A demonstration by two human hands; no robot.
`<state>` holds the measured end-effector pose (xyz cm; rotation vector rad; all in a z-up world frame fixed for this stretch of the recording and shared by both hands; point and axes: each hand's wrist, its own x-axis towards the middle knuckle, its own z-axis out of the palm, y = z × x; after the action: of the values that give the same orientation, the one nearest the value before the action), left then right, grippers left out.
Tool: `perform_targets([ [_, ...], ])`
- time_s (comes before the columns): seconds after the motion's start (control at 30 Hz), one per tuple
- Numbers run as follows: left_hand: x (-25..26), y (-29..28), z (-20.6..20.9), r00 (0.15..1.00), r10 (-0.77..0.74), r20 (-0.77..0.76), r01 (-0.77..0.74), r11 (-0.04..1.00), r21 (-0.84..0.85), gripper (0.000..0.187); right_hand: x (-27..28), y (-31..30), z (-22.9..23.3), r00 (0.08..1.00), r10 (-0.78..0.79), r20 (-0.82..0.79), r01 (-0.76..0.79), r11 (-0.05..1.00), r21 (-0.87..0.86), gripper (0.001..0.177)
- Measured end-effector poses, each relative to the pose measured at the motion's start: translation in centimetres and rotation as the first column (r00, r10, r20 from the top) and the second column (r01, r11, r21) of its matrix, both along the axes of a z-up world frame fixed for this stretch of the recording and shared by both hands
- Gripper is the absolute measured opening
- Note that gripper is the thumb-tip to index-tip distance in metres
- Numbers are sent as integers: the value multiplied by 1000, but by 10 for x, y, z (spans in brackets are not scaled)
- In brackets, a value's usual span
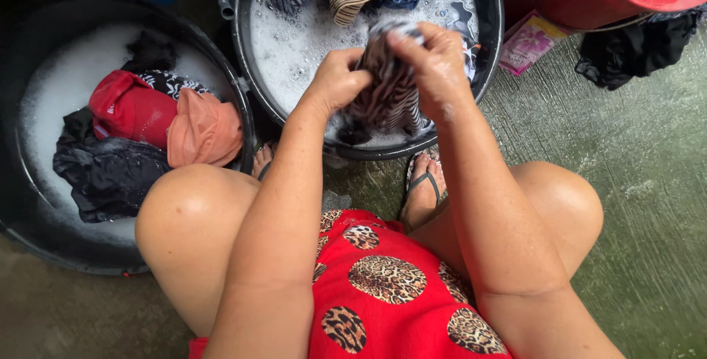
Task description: The person washes clothes by hand in basins of soapy water, scrubbing a striped garment and then handling dark and red items.
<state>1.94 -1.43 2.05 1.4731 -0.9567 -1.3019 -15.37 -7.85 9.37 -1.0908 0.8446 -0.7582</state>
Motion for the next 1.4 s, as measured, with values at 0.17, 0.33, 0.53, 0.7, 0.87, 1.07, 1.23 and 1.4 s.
perform_targets([
  [0.17, 1, 4, -9, 777, 343, -527, -277, 939, 202, 40, 10, 6, -3, 982, -136, 133, 110, 976, 186, 17],
  [0.33, -69, -12, 18, 905, 380, -192, -414, 891, -188, 51, 16, -12, -66, 970, -183, -162, 231, 902, 365, 21],
  [0.53, -75, -12, 17, 861, 249, 443, -236, 968, -85, 42, 18, -11, -119, 980, -193, -40, 182, 808, 561, 24],
  [0.7, -75, -25, 14, 803, 304, 512, -352, 936, -3, 39, 9, -13, -124, 972, -209, 105, 107, 797, 594, 27],
  [0.87, -79, -35, 1, 773, 395, 496, -423, 904, -61, 40, 11, -20, -99, 960, -270, -73, 271, 832, 484, 30],
  [1.07, -46, -64, -81, 801, 518, 300, -471, 855, -218, 21, 12, -22, -66, 912, -338, -233, 381, 908, 174, 17],
  [1.23, -34, -86, -114, 687, 646, -333, -685, 728, -1, 54, 21, -33, -87, 895, -435, -103, 445, 850, 283, 41],
  [1.4, -18, -102, -113, 625, 505, -596, -611, 791, 30, 65, 26, -43, -81, 879, -473, -59, 439, 755, 488, 53],
])
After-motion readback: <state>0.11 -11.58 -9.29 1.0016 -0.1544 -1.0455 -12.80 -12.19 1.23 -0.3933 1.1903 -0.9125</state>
